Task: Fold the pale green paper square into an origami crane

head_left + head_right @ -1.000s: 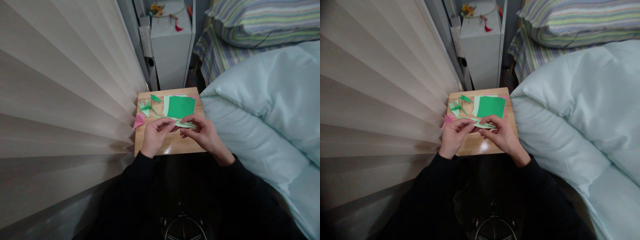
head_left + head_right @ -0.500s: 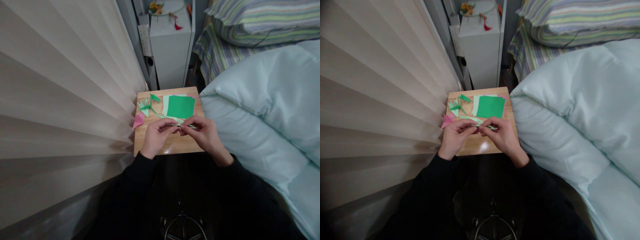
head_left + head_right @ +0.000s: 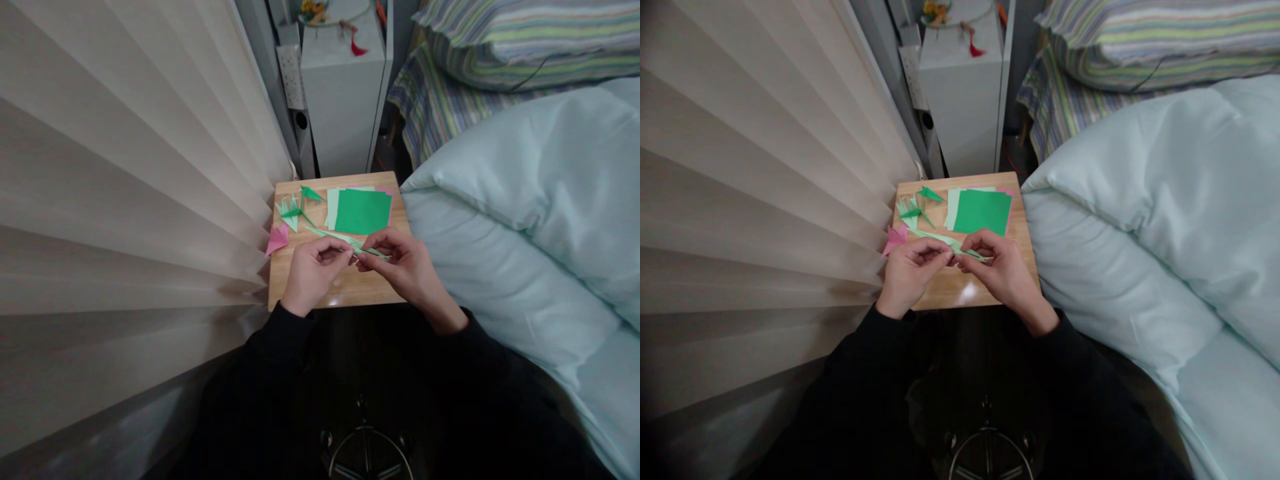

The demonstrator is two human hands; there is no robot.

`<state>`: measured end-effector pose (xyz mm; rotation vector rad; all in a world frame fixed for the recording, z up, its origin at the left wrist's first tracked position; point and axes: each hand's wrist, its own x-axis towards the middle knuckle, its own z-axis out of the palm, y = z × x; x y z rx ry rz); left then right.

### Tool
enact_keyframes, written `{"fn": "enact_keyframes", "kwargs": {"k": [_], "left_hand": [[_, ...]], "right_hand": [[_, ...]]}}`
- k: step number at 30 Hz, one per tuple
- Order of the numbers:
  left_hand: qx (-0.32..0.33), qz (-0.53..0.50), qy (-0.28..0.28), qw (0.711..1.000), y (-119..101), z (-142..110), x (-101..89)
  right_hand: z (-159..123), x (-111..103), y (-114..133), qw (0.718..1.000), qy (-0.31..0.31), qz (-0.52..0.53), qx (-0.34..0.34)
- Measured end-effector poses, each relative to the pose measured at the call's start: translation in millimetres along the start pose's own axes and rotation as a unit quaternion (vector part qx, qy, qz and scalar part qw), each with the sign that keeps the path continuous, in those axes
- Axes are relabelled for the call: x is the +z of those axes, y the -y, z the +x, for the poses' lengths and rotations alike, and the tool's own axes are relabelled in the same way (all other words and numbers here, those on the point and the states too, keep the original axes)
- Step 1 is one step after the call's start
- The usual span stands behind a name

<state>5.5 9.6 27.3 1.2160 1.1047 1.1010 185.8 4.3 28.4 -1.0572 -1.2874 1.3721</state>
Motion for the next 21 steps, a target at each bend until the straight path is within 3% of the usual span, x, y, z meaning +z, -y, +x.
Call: {"fn": "enact_keyframes", "kwargs": {"k": [11, 21], "left_hand": [[0.006, -0.017, -0.011, 1.000, 1.5, 1.0, 4.2], [0.003, -0.026, 0.002, 1.000, -1.1, -0.2, 3.9]], "right_hand": [[-0.9, 3.7, 1.7, 0.999, -0.046, -0.023, -0.004], [-0.8, 3.2, 2.5, 0.999, -0.045, -0.002, -0.007]]}}
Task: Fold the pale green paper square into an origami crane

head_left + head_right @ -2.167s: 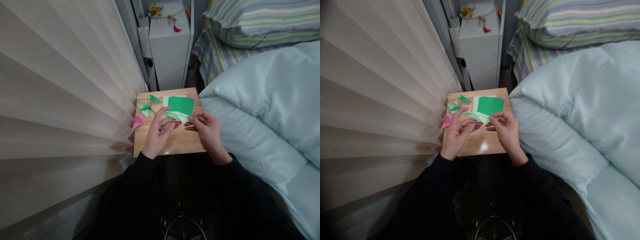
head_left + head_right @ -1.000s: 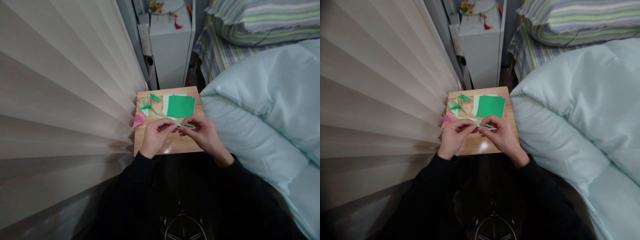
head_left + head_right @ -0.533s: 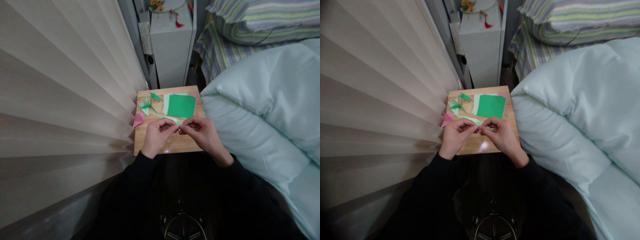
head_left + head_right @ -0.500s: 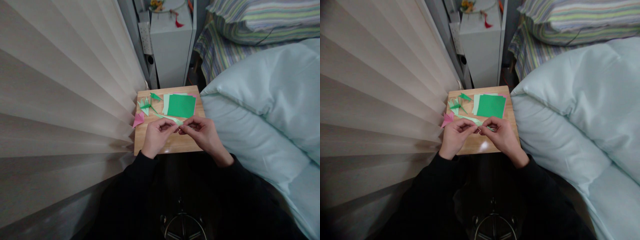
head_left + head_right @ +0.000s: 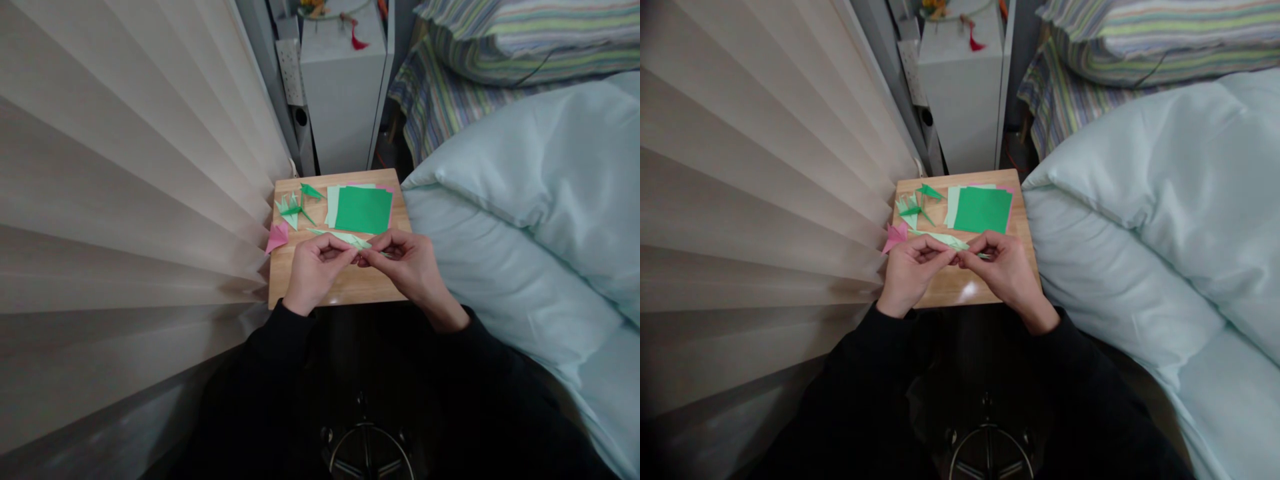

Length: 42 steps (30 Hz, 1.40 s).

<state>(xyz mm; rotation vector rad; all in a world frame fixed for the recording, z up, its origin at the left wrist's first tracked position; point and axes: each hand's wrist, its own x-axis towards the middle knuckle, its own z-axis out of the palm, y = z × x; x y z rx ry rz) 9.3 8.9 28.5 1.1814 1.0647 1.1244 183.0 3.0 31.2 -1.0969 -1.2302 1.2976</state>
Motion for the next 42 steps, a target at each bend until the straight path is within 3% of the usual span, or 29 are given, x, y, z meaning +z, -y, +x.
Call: {"fn": "enact_keyframes", "kwargs": {"k": [14, 23, 26, 29, 30, 32, 35, 42], "left_hand": [[0.006, -0.010, -0.006, 1.000, 0, 1, -0.8], [0.012, -0.014, -0.045, 0.999, 2, -2, 10.7], [0.011, 0.050, -0.062, 0.997, 0, -2, 5.7], [0.089, 0.192, -0.151, 0.966, -3, -1, -5.5], [0.111, 0.220, -0.147, 0.958, -3, -1, -8.4], [0.129, 0.234, -0.062, 0.962, -3, -1, -10.7], [0.107, 0.228, 0.063, 0.966, -2, -4, -6.8], [0.058, 0.185, 0.038, 0.980, -4, -5, 1.8]], "right_hand": [[1, 0, -2, 1.000, -0.009, -0.012, -0.009], [1, 13, -9, 0.995, -0.079, 0.056, -0.018], [6, 3, -7, 0.994, -0.102, 0.021, -0.024], [9, -12, -1, 0.997, -0.060, -0.044, -0.019], [9, -15, 1, 0.997, -0.022, -0.068, -0.008], [8, -18, 3, 0.995, 0.040, -0.092, 0.011], [7, -15, 1, 0.996, 0.051, -0.076, 0.025], [10, -6, -9, 0.999, -0.024, 0.022, 0.038]]}}
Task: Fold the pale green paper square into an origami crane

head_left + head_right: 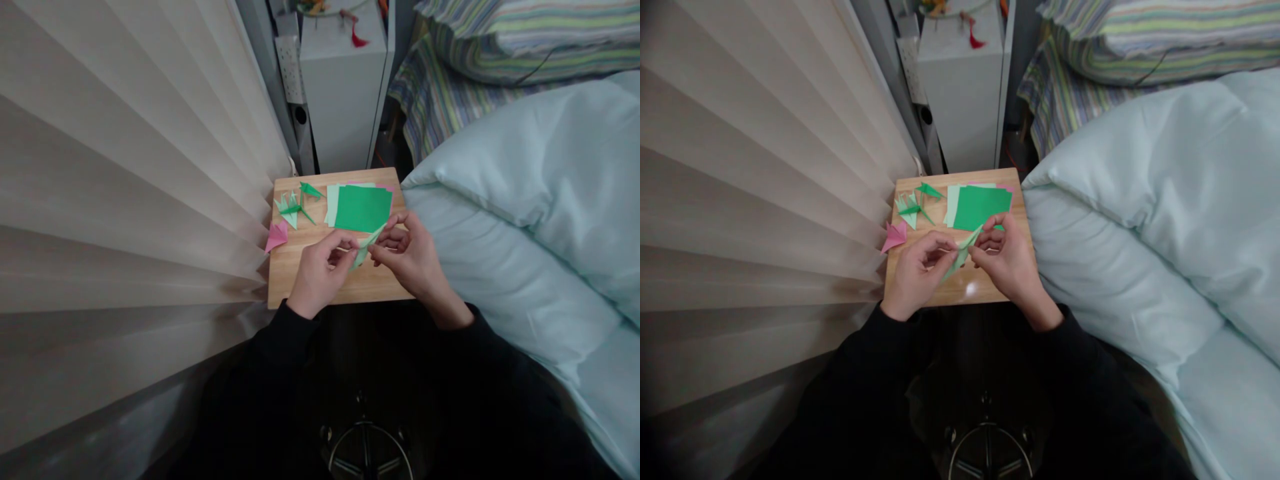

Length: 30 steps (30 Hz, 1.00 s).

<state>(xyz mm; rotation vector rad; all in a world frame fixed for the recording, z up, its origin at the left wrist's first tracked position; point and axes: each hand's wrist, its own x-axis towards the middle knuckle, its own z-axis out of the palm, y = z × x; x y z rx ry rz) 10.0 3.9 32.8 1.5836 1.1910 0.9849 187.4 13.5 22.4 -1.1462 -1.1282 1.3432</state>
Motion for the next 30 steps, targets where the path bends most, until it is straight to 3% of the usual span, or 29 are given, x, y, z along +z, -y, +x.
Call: {"fn": "enact_keyframes", "kwargs": {"k": [7, 16, 23, 30], "left_hand": [[-0.048, -0.086, 0.023, 0.995, -3, 0, 2.4], [-0.089, -0.183, 0.071, 0.976, 9, 3, -1.2], [-0.122, -0.170, 0.117, 0.971, 8, 4, -13.0], [-0.127, -0.173, 0.128, 0.968, 9, 4, -15.5]], "right_hand": [[-1, 1, 1, 1.000, 0.010, 0.028, 0.011], [-4, -5, 8, 0.993, 0.111, 0.001, 0.036], [-3, -13, 16, 0.983, 0.168, -0.053, 0.050], [-3, -12, 17, 0.984, 0.161, -0.032, 0.074]]}}
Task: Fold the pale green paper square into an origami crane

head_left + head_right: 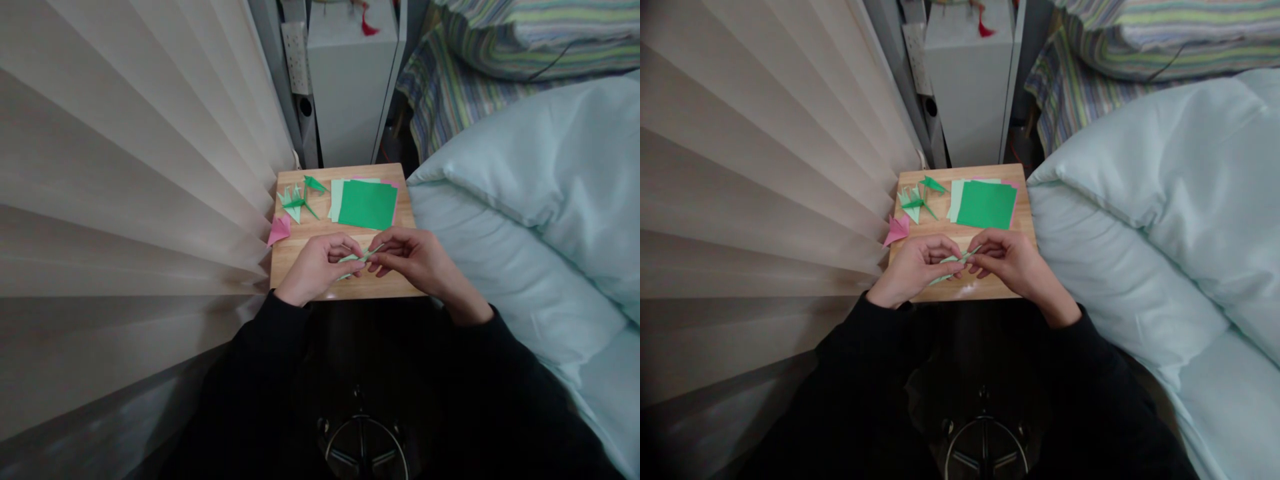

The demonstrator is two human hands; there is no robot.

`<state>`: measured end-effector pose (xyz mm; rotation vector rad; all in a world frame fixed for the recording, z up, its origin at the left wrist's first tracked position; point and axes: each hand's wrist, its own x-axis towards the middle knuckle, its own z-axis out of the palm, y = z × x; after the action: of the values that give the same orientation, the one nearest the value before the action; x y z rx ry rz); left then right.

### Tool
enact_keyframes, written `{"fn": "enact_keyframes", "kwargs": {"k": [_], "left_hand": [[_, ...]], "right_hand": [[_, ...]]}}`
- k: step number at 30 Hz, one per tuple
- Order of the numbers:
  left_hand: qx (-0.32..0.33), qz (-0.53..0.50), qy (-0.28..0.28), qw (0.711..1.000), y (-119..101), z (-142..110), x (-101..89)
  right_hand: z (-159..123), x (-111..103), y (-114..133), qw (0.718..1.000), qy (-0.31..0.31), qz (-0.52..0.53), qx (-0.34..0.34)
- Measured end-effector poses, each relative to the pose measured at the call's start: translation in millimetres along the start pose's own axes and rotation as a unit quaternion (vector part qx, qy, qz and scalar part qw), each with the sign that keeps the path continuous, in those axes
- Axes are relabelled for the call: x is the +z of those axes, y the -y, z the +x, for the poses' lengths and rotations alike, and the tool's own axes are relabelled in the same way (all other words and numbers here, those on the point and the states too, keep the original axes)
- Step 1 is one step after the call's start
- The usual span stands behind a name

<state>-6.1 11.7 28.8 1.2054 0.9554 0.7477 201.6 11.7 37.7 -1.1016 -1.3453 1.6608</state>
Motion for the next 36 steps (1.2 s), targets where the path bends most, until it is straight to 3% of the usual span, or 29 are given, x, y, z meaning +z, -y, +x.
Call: {"fn": "enact_keyframes", "kwargs": {"k": [7, 22, 36], "left_hand": [[0.022, 0.007, -0.040, 0.999, 2, 2, 3.7], [0.032, 0.039, -0.067, 0.996, -1, 2, 7.9], [0.053, 0.072, -0.084, 0.992, 8, 5, 11.0]], "right_hand": [[3, 9, -6, 0.995, -0.093, 0.045, 0.001], [7, 16, -16, 0.988, -0.129, 0.081, 0.015], [6, 22, -19, 0.980, -0.191, 0.030, -0.050]]}}
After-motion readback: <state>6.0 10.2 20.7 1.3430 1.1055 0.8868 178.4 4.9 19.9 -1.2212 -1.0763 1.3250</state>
